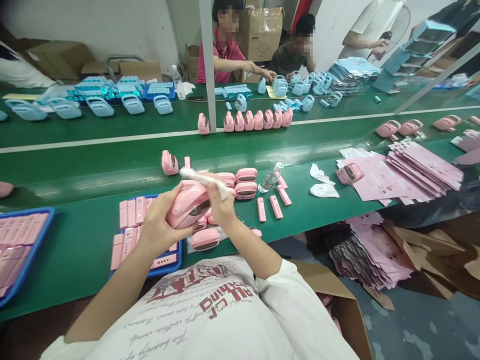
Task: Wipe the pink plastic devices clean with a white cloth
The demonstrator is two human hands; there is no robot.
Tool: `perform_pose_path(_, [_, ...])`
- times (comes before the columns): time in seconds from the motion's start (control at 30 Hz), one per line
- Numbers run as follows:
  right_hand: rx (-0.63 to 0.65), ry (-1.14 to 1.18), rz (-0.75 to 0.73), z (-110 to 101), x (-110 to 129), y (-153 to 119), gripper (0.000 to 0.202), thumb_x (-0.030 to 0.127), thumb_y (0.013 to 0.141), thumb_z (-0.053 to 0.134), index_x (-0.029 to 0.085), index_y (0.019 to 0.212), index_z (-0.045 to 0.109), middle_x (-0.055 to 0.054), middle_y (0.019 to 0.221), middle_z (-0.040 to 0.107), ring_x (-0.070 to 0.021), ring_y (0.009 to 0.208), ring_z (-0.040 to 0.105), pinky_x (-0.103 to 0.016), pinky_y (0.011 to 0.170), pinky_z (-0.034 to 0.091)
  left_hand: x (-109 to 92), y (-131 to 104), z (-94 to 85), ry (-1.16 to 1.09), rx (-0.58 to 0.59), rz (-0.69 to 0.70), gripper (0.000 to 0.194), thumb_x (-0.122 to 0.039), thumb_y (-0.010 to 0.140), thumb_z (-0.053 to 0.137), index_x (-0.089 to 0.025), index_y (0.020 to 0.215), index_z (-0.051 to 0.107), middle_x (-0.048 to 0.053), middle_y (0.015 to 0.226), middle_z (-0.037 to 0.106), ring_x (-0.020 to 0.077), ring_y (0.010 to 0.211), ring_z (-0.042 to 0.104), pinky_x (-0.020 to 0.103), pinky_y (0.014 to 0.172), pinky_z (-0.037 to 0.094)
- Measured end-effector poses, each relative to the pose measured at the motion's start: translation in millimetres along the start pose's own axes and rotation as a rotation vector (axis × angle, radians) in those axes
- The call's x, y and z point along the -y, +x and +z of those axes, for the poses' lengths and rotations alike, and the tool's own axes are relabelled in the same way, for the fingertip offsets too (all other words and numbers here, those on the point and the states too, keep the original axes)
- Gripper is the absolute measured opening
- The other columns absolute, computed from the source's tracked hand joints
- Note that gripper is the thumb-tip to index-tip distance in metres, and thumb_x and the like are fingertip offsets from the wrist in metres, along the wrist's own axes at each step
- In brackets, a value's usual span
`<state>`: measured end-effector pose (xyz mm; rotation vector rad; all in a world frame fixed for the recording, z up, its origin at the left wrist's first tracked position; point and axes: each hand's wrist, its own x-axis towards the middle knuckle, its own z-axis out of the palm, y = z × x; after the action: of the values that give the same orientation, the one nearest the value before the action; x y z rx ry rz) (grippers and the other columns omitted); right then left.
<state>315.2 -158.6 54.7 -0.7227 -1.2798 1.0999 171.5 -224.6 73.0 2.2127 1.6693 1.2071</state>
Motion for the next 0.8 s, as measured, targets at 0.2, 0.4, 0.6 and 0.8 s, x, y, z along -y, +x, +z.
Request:
perform_pose_path(0.2, [0.307,-0.598,-0.624,-5.8,5.8,-1.2,0.042,0.037,0.099,0.029,0.022,0.123,0.061,-0.008,0.126,0.064,-0.0186,0.123,0.054,-0.041,0.11,0.039,0.4,0.0,8.2,0.112,-0.145,0.037,0.086,-0.032,0.065,0.075,-0.018,0.141,0.035,0.011,0.107,0.064,0.0299,0.095,0.06,0.045,0.08,0.05])
perform_pose_path(0.4, [0.462,-0.475,-0.402,0.2,2.3,-11.5,0.033,0.043,0.092,0.047,0.029,0.112,0.068,-0.002,0.123,0.067,-0.0222,0.131,0.048,-0.047,0.117,0.027,4.4,-1.8,7.5,0.213,-0.23,0.07,0.1,-0.037,0.072,0.07,-0.017,0.152,0.013,0.019,0.127,0.056,0.0303,0.09,0.061,0.044,0.074,0.05])
perform_pose_path(0.6, [-0.123,0.128,0.235,0.7,-5.8,-6.0,0.049,0.065,0.08,0.05,0.025,0.104,0.066,-0.002,0.114,0.069,-0.0231,0.121,0.058,-0.041,0.104,0.047,-4.8,-3.6,-0.1,-0.044,-0.206,-0.111,0.117,-0.036,0.053,0.083,-0.024,0.15,0.02,0.008,0.116,0.063,0.031,0.108,0.056,0.046,0.095,0.044])
perform_pose_path(0.8, [-0.219,0.544,0.543,20.7,-8.7,-20.0,0.045,0.054,0.071,0.066,0.024,0.105,0.063,-0.002,0.114,0.07,-0.0209,0.118,0.06,-0.035,0.1,0.051,-18.4,-3.4,-10.4,-0.128,-0.269,-0.144,0.11,-0.032,0.05,0.085,-0.024,0.146,0.03,0.008,0.119,0.059,0.0282,0.108,0.057,0.043,0.096,0.044])
